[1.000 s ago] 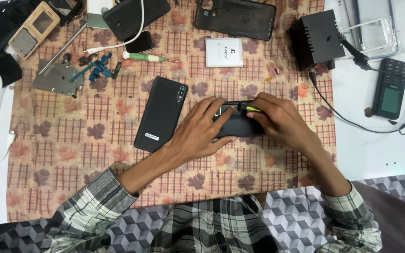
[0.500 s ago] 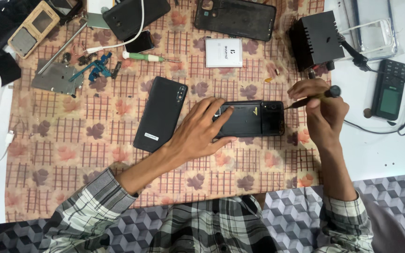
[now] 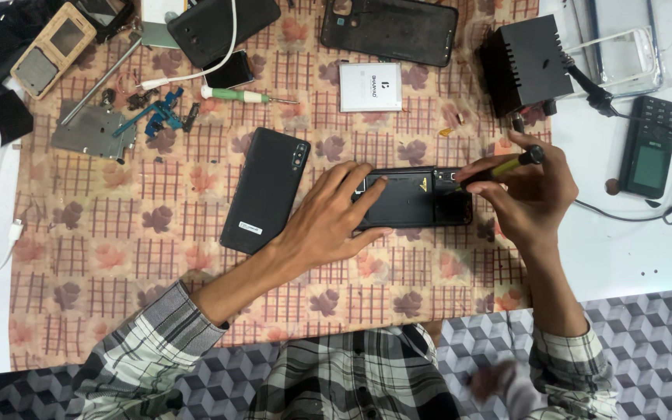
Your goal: The person uses a screwdriver to remove screws from the back of a smartphone, then flips the device and continues unscrewing the camera module area. The person repeats this process on a second phone, removing screws from both the back and the camera module area.
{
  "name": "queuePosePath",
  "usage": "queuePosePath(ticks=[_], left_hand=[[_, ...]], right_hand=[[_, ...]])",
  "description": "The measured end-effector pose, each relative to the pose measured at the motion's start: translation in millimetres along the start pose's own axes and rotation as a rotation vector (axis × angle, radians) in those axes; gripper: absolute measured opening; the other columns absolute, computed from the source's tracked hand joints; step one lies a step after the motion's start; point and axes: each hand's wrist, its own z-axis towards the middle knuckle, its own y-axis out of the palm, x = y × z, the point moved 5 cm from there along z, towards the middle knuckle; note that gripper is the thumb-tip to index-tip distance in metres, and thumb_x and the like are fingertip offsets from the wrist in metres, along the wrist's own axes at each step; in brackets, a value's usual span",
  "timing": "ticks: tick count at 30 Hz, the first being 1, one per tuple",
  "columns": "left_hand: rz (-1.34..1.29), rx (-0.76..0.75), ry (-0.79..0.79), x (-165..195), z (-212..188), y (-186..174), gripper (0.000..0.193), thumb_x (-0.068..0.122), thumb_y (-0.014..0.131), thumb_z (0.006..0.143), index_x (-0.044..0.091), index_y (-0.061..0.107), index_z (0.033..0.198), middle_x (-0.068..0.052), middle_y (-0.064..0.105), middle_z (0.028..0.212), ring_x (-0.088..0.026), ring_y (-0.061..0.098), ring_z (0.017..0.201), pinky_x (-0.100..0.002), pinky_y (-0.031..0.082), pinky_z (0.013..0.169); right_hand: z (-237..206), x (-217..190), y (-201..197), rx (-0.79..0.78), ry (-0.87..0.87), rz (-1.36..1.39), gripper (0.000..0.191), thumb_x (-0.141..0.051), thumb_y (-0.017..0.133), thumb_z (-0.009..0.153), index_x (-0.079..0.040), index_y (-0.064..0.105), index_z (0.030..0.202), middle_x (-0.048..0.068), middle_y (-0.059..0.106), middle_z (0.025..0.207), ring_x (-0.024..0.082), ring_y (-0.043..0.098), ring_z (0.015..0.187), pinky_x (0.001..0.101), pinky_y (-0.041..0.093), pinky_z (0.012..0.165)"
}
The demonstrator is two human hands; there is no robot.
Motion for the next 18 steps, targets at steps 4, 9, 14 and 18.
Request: queuePosePath(ticks=[4,9,14,18], left_hand=[[-0.001,0.008,0.003,0.6,-0.8,-0.5,0.070,0.045,0.077,0.088,-0.007,0.062,0.133,-0.028,0.050,0.139,-0.042,0.047,0.132,-0.055,0.045,0.109],[-0.002,0.008,-0.002,0.5,-0.8,0.5,0.071,0.046,0.077,0.088,-0.007,0.062,0.133,-0.028,0.050,0.139,-0.043,0.047,0.132,-0.055,0.046,0.109],[-0.002,0.002,0.001,0.8,0.2,1.3,0.072,0.045,0.079,0.086,-0.007,0.062,0.132,-0.028,0.050,0.138,-0.043,0.047,0.131,-0.055,0.046,0.108],[-0.010,-0.006,-0.002,0.1,-0.3,1.0,0.072,0.042,0.080,0.085,-0.007,0.061,0.133,-0.028,0.050,0.139,-0.042,0.046,0.131,-0.055,0.046,0.108]], right_hand=[[-3.0,-0.9,1.9,-0.031,-0.008,-0.001,0.066,0.010,0.075,0.094,-0.001,0.041,0.149,0.023,0.071,0.091,0.036,0.077,0.097,0.0417,0.068,0.084],[-4.2,-2.0,4.7,-0.107,-0.056,-0.016,0.076,0.009,0.075,0.093,-0.007,0.031,0.152,0.022,0.071,0.095,0.034,0.077,0.095,0.0400,0.068,0.083],[-2.0,-2.5,10.9,-0.136,-0.154,-0.077,0.075,0.009,0.075,0.089,-0.009,0.031,0.147,0.024,0.070,0.098,0.036,0.077,0.095,0.0422,0.069,0.080],[-3.7,-1.3,19.1,-0.137,-0.244,-0.053,0.075,0.010,0.074,0.091,-0.011,0.028,0.147,0.024,0.070,0.102,0.037,0.077,0.096,0.0446,0.071,0.080]])
